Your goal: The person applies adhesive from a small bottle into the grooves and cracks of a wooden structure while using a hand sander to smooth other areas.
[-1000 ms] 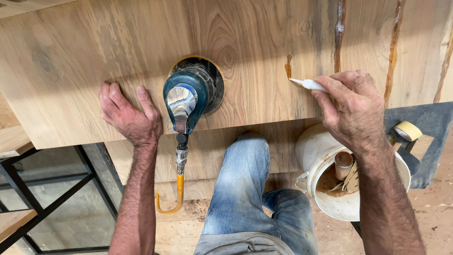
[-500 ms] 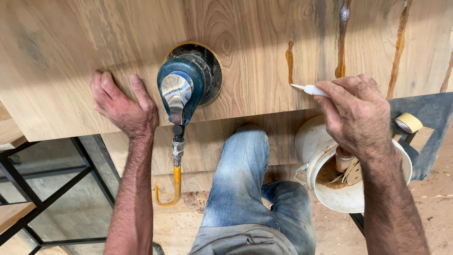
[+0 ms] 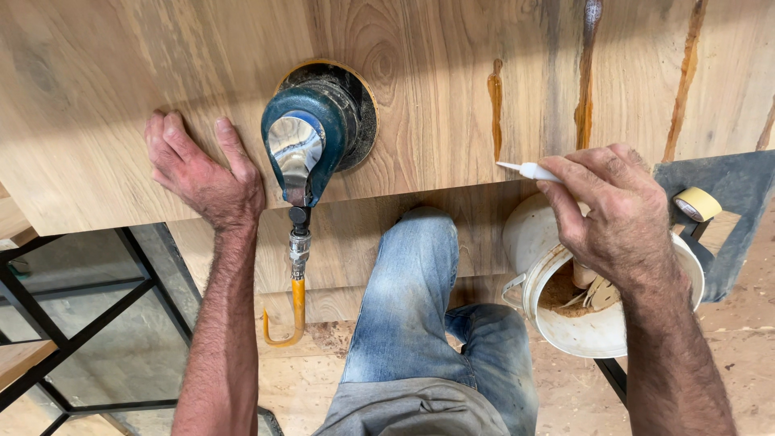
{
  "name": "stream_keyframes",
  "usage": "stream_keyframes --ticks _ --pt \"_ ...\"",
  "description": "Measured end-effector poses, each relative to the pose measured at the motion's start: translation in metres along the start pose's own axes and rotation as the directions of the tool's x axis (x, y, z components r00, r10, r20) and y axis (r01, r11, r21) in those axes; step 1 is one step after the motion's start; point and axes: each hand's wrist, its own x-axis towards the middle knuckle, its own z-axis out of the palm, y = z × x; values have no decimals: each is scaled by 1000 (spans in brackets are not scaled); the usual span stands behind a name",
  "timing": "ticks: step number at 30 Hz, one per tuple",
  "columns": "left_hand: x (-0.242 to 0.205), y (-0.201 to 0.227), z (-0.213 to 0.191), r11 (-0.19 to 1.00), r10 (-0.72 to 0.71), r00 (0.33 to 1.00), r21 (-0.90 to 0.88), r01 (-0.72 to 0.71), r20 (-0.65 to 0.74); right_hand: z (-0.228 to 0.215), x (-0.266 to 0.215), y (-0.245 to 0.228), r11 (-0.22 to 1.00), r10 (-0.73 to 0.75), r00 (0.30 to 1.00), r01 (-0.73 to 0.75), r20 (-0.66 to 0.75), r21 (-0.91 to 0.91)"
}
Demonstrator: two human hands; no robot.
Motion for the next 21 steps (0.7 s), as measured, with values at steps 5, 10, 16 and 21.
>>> stream_keyframes --ticks 5,10,16,21 --pt "-1 -1 1 1000 -1 1000 1 1 -2 0 -8 -3 1000 7 1000 -7 13 -12" --pt "1 0 1 1000 -3 1000 3 3 -9 -2 -15 -5 999 38 998 -39 49 17" --pt "3 -1 4 997 -42 999 64 44 -32 -25 -11 -37 936 203 979 -198 15 292" --pt "3 -4 2 989 -130 984 88 120 118 20 -7 -80 493 588 804 -269 -89 827"
